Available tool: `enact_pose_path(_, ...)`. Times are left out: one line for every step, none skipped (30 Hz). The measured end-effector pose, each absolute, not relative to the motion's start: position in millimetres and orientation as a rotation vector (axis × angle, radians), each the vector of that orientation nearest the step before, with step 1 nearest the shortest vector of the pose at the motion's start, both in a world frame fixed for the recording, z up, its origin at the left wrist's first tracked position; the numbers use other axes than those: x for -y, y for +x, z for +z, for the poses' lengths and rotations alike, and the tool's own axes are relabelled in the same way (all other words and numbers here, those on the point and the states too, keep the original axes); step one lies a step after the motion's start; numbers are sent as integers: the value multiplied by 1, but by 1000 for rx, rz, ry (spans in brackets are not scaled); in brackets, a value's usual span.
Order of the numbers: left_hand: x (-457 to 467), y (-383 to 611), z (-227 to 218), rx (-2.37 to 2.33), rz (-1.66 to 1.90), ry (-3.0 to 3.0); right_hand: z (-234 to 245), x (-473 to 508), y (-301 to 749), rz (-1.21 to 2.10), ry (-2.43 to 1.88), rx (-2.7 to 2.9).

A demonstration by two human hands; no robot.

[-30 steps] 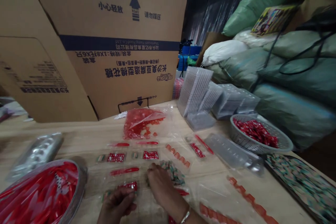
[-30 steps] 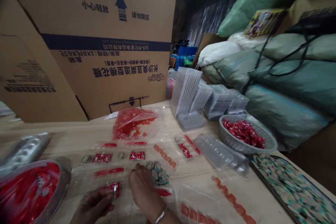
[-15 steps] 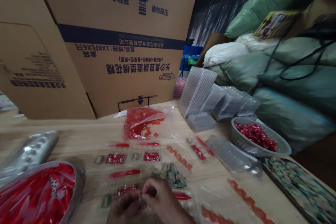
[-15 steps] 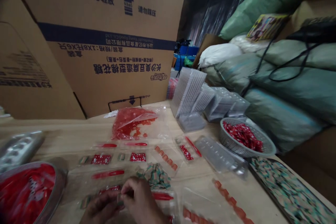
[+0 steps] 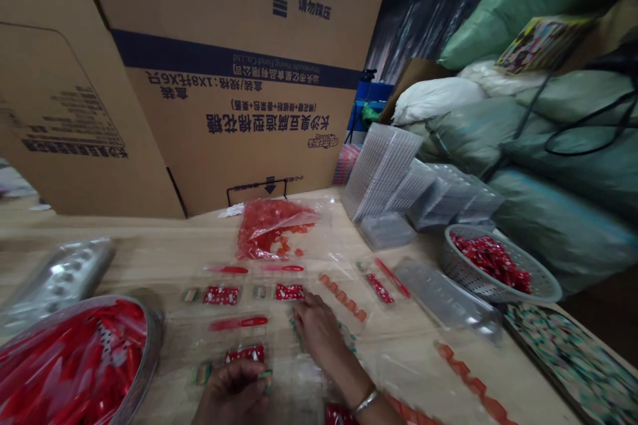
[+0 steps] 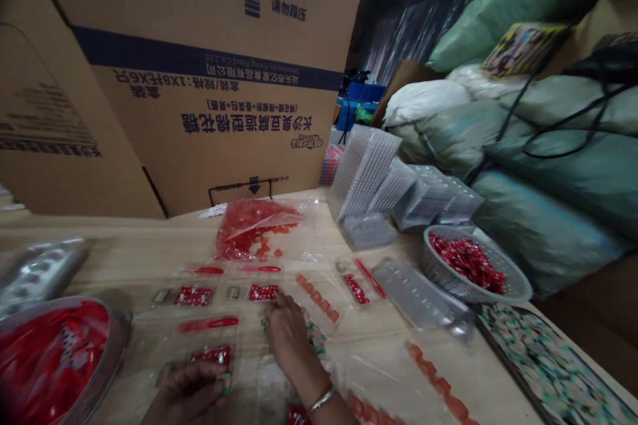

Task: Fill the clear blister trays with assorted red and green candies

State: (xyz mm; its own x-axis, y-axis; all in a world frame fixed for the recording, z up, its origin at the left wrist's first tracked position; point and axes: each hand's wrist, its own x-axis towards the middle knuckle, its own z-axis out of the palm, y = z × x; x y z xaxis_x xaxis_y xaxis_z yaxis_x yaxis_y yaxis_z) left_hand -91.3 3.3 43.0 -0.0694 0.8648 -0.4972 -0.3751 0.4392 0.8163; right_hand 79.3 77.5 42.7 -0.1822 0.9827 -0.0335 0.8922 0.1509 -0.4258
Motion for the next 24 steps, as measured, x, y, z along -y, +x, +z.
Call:
enact_pose_path(-3, -91, 45, -1265, 1091, 513, 41, -77, 78, 523, -1816, 2190)
enact_pose_path(-3, -92, 47, -1271, 1087, 520, 39, -77, 78, 531, -1801, 2201)
enact_pose_path(-3, -92, 49, -1273, 1086, 524, 38, -76, 78, 543, -1780, 2212)
enact_pose_path(-2, -92, 49, -1269, 1084, 527, 38, -75, 80, 561, -1752, 2222)
enact_pose_path(-1, -91, 49, -1263, 1081, 529, 39, -75, 82, 580, -1719, 2229)
enact_pose_path(0, -91, 48, -1255, 1077, 530, 41, -75, 85, 600, -1684, 2232)
enact_pose_path(0, -90, 47, -1250, 1071, 530, 43, -74, 87, 618, -1651, 2229)
enact_pose_path(0, -89, 45, -1249, 1068, 533, 45, -73, 90, 632, -1621, 2223)
enact_pose_path(-1, -88, 44, -1253, 1074, 535, 48, -71, 92, 632, -1597, 2221)
enact_pose_path(-1, -88, 42, -1261, 1090, 534, 50, -67, 94, 649, -1575, 2191)
enact_pose_path(-3, -87, 41, -1272, 1115, 531, 51, -63, 94, 710, -1547, 2120)
enact_pose_path(-4, -86, 41, -1286, 1143, 535, 52, -57, 92, 829, -1507, 2002)
enact_pose_path(-5, -86, 41, -1300, 1170, 546, 51, -50, 89, 995, -1455, 1841)
enact_pose_path(-6, -85, 42, -1312, 1185, 564, 49, -43, 85, 1176, -1394, 1647)
enact_pose_path(-7, -83, 42, -1323, 1194, 589, 46, -36, 80, 1338, -1333, 1448)
enact_pose_path(-8, -82, 43, -1332, 1203, 620, 42, -29, 74, 1462, -1283, 1279)
enact_pose_path(-8, -80, 43, -1338, 1214, 651, 38, -24, 68, 1535, -1258, 1167)
enact_pose_path(-7, -78, 43, -1341, 1224, 677, 32, -19, 62, 1570, -1252, 1090)
enact_pose_path(-6, -77, 42, -1343, 1235, 694, 27, -16, 56, 1577, -1254, 1043)
enact_pose_path(-5, -76, 41, -1342, 1242, 704, 22, -13, 52, 1562, -1262, 1015)
enact_pose_path(-4, -76, 40, -1334, 1232, 709, 18, -10, 48, 1527, -1279, 1002)
enact_pose_path(-3, -77, 39, -1321, 1207, 711, 15, -9, 45, 1469, -1305, 1006)
enact_pose_path(-2, -79, 38, -1310, 1182, 717, 14, -7, 44, 1396, -1339, 1028)
enact_pose_path(-1, -82, 37, -1296, 1150, 726, 15, -5, 43, 1325, -1373, 1069)
